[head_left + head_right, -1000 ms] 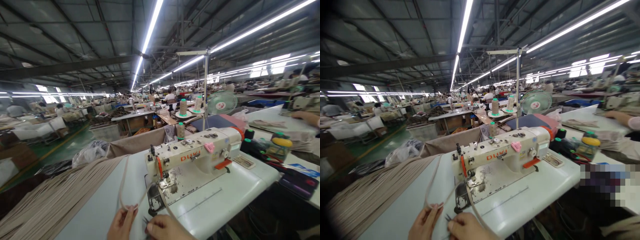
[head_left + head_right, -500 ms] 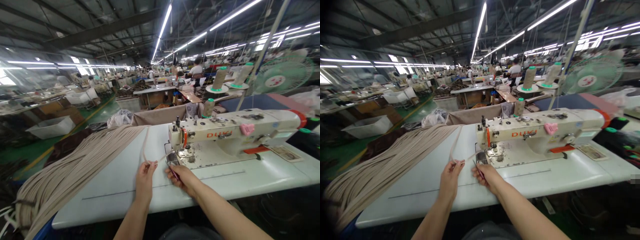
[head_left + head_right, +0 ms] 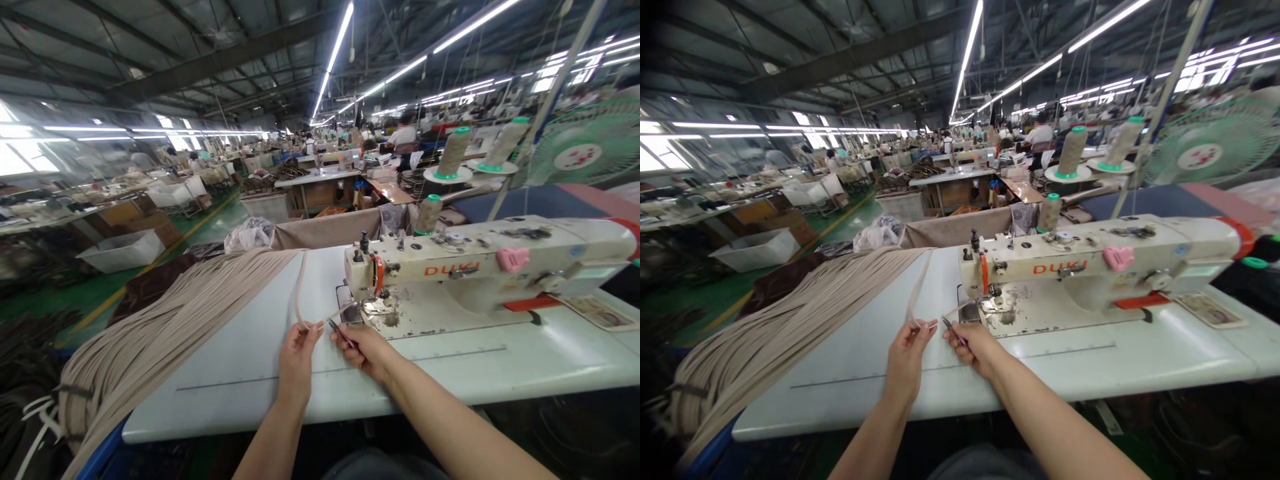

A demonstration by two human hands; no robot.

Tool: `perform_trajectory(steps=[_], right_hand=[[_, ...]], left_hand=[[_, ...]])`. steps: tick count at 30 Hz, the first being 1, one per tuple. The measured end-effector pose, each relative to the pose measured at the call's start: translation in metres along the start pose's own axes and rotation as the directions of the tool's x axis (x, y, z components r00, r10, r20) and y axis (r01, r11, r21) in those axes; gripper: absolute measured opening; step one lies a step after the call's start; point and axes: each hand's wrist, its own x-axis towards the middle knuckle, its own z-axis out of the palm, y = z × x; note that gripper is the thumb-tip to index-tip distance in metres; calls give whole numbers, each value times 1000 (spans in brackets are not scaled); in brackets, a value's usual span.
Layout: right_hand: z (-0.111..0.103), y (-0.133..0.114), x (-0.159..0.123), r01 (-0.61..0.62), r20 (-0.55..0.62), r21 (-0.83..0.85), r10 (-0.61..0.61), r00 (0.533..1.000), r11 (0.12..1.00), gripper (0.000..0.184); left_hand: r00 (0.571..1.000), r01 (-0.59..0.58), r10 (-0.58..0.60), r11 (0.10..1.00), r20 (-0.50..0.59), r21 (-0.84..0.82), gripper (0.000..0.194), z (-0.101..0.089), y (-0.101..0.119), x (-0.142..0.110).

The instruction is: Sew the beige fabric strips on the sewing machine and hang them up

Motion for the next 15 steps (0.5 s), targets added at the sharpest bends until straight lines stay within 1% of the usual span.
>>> perform_trajectory(steps=[4, 8, 10, 12, 13, 14, 15], right_hand=[[-2, -1, 1, 29, 53, -50, -26, 998, 998, 37], [0, 1, -2, 111, 57, -139, -104, 993, 984, 46], [1, 3, -7, 165, 34, -208, -161, 986, 964, 49], [1, 6, -17, 216, -15, -277, -229, 973, 936, 45], [1, 7, -24, 247, -48, -337, -278, 959, 909, 44], [0, 9, -32, 278, -80, -447, -348, 934, 850, 42], [-2, 11, -41, 289, -103, -603, -432, 896, 744, 39]], left_hand=[[1000, 27, -27, 997, -6, -66, 41, 4, 2, -1], [999, 26, -31, 989, -31, -148, 43, 4, 5, -2], [999, 34, -39, 991, -34, -127, 45, -1, 6, -2], [998, 61, -63, 996, -15, -68, 48, -11, 6, 1], [997, 76, -76, 996, -8, -45, 49, -17, 6, 3], [996, 88, -88, 996, -7, -32, 50, -24, 6, 5], [995, 100, -101, 995, -13, -25, 51, -31, 5, 7]])
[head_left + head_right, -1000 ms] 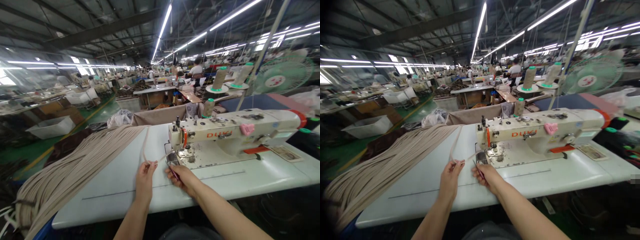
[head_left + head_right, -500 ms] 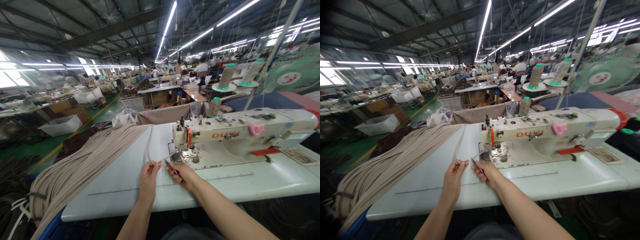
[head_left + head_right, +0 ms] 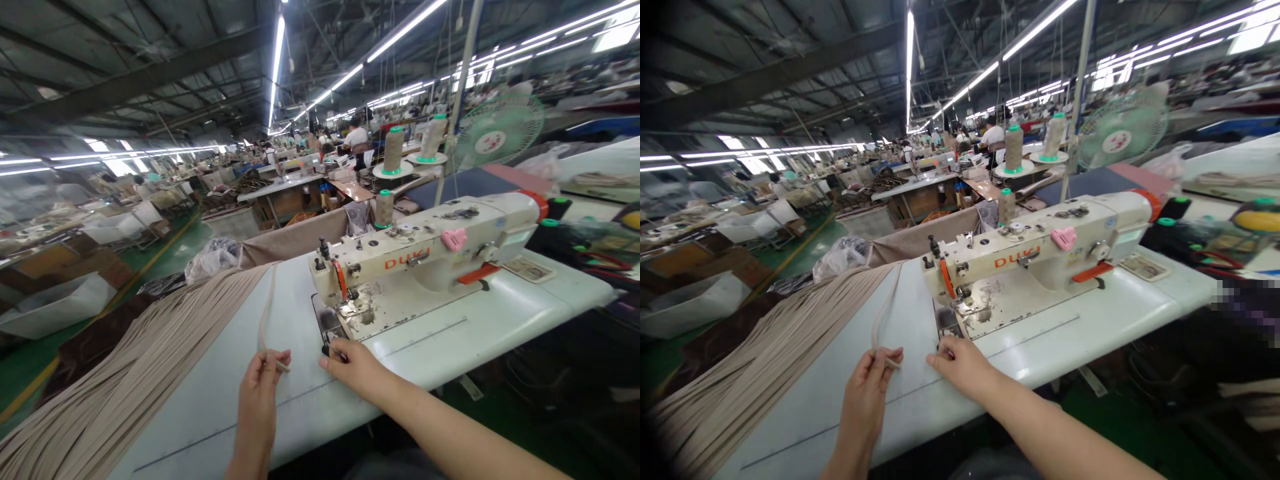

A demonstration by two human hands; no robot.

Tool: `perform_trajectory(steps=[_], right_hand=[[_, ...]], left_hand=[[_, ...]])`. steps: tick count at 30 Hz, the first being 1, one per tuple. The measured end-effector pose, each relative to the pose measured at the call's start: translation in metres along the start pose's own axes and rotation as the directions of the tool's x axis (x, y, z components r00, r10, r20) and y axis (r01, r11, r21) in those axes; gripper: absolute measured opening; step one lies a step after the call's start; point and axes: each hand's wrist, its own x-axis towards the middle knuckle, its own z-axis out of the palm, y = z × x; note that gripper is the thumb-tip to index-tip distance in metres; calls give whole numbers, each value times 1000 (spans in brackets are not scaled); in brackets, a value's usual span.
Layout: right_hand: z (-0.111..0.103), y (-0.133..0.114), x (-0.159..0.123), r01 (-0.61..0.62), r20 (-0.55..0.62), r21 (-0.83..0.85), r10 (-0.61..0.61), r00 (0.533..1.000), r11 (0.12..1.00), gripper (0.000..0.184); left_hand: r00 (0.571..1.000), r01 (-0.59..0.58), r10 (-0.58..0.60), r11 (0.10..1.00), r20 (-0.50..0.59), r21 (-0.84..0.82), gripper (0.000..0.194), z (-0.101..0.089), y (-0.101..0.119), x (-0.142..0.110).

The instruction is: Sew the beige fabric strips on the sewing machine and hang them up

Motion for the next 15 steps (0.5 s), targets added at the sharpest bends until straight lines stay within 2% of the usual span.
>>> perform_trajectory(steps=[1, 2, 3, 4, 5, 7, 9, 12, 15], right_hand=[[-4, 0, -9, 61, -64, -227, -77, 995, 972, 31], [-7, 0, -18, 91, -106, -467, -157, 982, 880, 19], [-11, 0, -25, 85, -122, -671, -223, 967, 737, 9], [-14, 1, -32, 55, -121, -808, -257, 959, 587, 26], [-17, 3, -36, 18, -119, -880, -256, 959, 475, 46], [-20, 8, -40, -26, -101, -945, -215, 971, 325, 67], [-21, 12, -39, -34, -76, -969, -166, 983, 246, 69], [-21, 15, -31, -33, -55, -982, -114, 992, 188, 66], [-21, 12, -25, -29, -41, -987, -72, 997, 157, 67]], left_hand=[[1000, 15, -15, 1000, -10, 9, 53, -7, 0, 2], [999, 37, -37, 999, -19, 25, 55, -14, -1, 3], [998, 64, -63, 997, -22, 50, 57, -20, -2, 4], [996, 92, -90, 992, -20, 82, 59, -25, -2, 4], [994, 112, -111, 987, -11, 117, 63, -28, -3, 3], [993, 114, -118, 977, 12, 183, 71, -32, -5, 1], [995, 91, -97, 967, 16, 238, 76, -32, -5, 0], [997, 73, -75, 950, -5, 303, 79, -32, -3, 0], [999, 41, -30, 921, -33, 387, 81, -42, 2, 4]])
